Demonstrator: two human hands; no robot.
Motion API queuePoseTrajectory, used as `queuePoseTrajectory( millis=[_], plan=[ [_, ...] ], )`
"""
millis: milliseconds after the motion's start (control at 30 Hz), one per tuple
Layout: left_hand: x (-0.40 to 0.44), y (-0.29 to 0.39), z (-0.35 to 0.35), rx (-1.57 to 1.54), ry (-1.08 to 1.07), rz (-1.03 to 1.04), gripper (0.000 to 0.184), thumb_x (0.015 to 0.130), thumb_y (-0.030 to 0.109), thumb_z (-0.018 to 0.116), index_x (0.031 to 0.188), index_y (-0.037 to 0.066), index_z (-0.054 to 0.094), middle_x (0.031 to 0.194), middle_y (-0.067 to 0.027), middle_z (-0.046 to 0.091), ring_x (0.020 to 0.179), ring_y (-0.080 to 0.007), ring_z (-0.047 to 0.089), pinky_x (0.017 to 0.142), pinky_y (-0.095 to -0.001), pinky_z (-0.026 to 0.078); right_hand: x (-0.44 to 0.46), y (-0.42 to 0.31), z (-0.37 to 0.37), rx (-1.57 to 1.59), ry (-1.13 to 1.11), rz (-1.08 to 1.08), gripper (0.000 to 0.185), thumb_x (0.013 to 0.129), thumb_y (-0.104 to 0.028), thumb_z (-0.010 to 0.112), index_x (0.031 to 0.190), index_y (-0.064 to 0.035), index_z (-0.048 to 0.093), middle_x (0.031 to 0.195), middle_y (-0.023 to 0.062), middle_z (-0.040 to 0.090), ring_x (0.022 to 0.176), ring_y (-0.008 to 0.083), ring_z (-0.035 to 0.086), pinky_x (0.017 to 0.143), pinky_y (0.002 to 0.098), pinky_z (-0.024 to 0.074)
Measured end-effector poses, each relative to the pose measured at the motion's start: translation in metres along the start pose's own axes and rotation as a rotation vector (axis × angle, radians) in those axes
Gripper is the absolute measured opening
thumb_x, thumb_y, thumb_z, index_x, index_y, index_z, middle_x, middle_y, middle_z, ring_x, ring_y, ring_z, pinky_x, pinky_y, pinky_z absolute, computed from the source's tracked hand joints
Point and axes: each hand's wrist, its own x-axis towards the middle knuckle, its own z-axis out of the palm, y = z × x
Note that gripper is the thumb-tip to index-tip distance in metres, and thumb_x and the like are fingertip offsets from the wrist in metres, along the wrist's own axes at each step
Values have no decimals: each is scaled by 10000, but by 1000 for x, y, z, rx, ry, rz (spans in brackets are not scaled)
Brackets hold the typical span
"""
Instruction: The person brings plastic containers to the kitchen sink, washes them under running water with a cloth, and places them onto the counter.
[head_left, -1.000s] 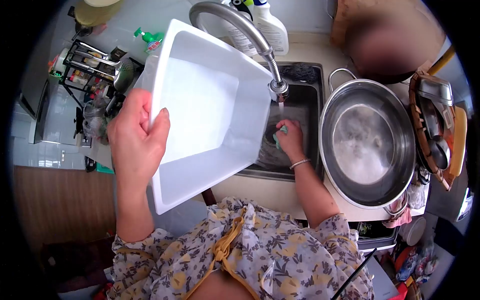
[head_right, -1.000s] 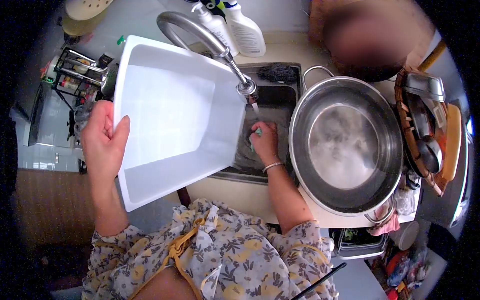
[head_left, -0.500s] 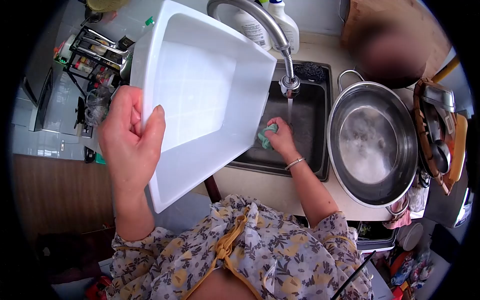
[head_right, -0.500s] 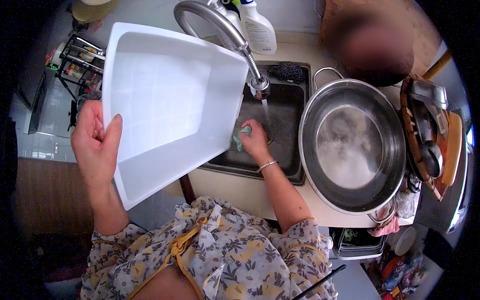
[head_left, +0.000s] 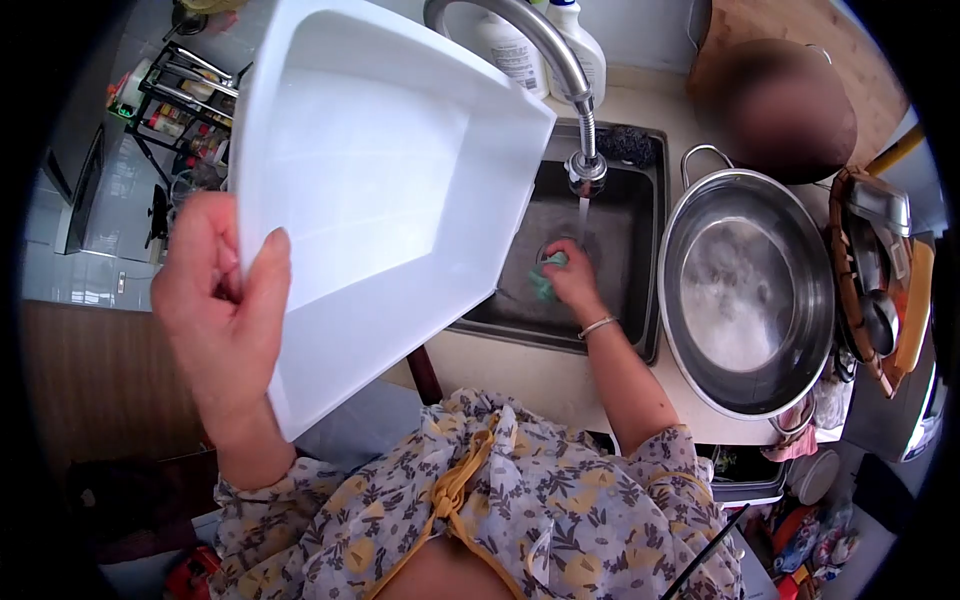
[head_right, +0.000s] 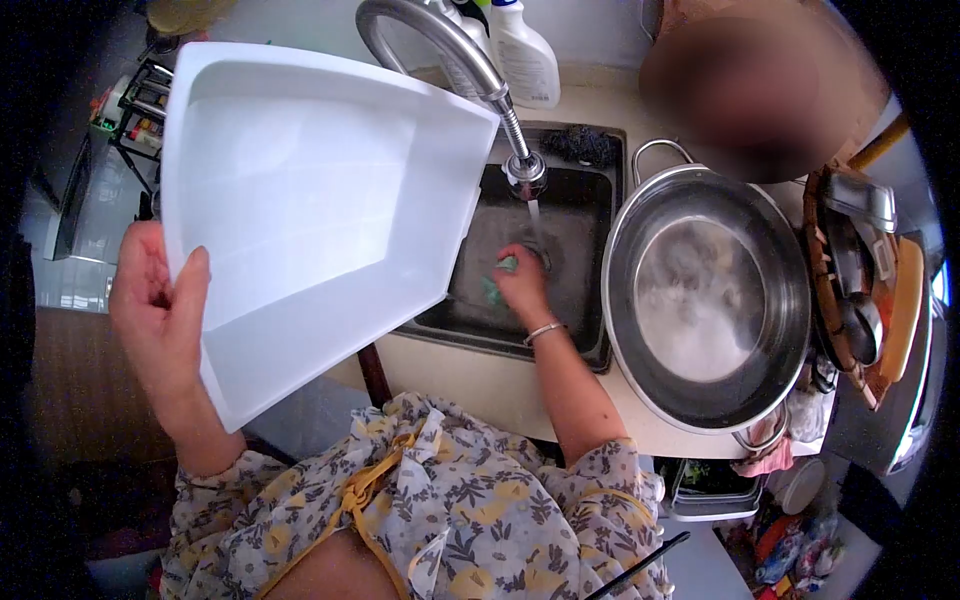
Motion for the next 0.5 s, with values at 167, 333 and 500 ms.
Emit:
queuePoseTrajectory(
  millis=[167, 333, 500],
  plan=[
    [-5, 5, -31, 37, 61, -50, 119, 822, -12, 578, 922, 38, 539, 741, 26, 510, 633, -27, 431, 573, -191, 309, 0, 0, -18, -109, 244, 128, 379, 682, -97, 680, 1035, -54, 547, 1039, 168, 599, 992, 333, 572, 874, 384, 450],
    [-15, 8, -69, 269, -63, -11, 205, 857, 33, 556, 1062, 26, 566, 899, -57, 605, 843, -105, 556, 764, -244, 417, 0, -42, -37, -122, 538, -147, 574, 731, -148, 709, 1246, -72, 469, 1105, 167, 546, 1029, 317, 537, 887, 396, 438],
    [-18, -5, -61, 90, 68, 197, 117, 812, -20, 588, 902, 27, 530, 690, -2, 489, 580, -71, 435, 566, -203, 335, -5, -133, -56, -219, 525, -207, 689, 778, -190, 717, 1389, -138, 404, 1055, 159, 515, 946, 276, 532, 858, 375, 448]
  ],
)
